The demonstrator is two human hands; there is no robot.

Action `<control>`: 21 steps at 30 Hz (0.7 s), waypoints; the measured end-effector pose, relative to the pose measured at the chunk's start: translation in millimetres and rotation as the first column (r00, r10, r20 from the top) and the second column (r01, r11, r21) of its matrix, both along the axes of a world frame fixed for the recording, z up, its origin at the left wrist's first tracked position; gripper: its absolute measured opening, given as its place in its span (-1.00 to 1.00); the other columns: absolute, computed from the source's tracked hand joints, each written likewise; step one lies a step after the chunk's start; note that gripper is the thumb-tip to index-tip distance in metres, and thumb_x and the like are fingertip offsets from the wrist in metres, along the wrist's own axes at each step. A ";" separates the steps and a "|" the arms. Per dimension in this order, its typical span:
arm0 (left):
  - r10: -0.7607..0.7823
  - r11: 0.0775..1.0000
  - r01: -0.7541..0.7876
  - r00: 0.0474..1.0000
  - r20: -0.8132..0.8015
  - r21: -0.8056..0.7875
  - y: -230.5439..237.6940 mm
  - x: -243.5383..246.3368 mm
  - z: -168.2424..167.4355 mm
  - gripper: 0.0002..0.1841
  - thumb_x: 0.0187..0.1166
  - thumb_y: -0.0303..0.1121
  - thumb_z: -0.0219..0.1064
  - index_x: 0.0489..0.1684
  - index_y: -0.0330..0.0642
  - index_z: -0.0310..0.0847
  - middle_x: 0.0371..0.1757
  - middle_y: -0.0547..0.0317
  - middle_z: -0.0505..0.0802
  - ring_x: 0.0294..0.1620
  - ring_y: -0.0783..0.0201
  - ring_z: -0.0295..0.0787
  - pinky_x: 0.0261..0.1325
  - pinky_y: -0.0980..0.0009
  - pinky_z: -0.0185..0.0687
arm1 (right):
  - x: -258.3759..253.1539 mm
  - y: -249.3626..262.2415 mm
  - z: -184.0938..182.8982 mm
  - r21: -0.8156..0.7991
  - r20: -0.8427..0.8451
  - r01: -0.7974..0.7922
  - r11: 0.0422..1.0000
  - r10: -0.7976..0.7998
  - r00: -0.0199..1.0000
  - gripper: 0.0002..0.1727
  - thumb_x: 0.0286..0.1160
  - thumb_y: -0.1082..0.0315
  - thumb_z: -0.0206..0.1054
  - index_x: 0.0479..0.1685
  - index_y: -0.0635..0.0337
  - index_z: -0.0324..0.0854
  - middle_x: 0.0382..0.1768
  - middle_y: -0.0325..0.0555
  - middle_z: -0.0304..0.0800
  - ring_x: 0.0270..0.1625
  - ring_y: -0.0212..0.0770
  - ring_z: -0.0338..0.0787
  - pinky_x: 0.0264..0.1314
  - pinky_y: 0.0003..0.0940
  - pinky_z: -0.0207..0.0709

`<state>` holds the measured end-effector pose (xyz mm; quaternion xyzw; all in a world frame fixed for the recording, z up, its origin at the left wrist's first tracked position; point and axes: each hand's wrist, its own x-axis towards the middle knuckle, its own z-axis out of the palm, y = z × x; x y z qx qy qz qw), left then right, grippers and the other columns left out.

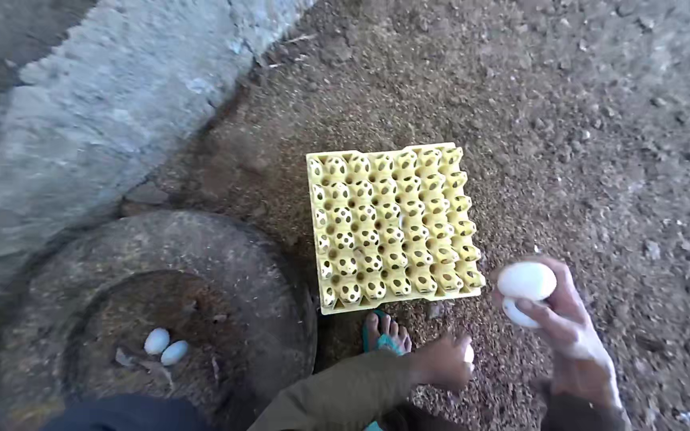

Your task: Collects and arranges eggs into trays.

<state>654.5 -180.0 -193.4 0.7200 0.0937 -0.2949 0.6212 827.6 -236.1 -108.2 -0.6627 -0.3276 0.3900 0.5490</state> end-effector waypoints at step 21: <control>0.877 0.474 -0.874 0.457 0.145 -0.108 242.6 -131.3 118.6 -0.51 0.73 -0.17 0.02 0.59 -0.13 0.30 0.03 0.18 0.79 -0.26 0.41 0.74 -0.17 0.47 0.72 | -43.3 321.6 -25.9 -0.592 0.572 -0.347 0.728 0.682 0.456 -0.31 0.34 -0.17 0.57 0.35 0.11 0.65 0.36 0.32 0.55 0.27 0.33 0.70 0.18 0.25 0.65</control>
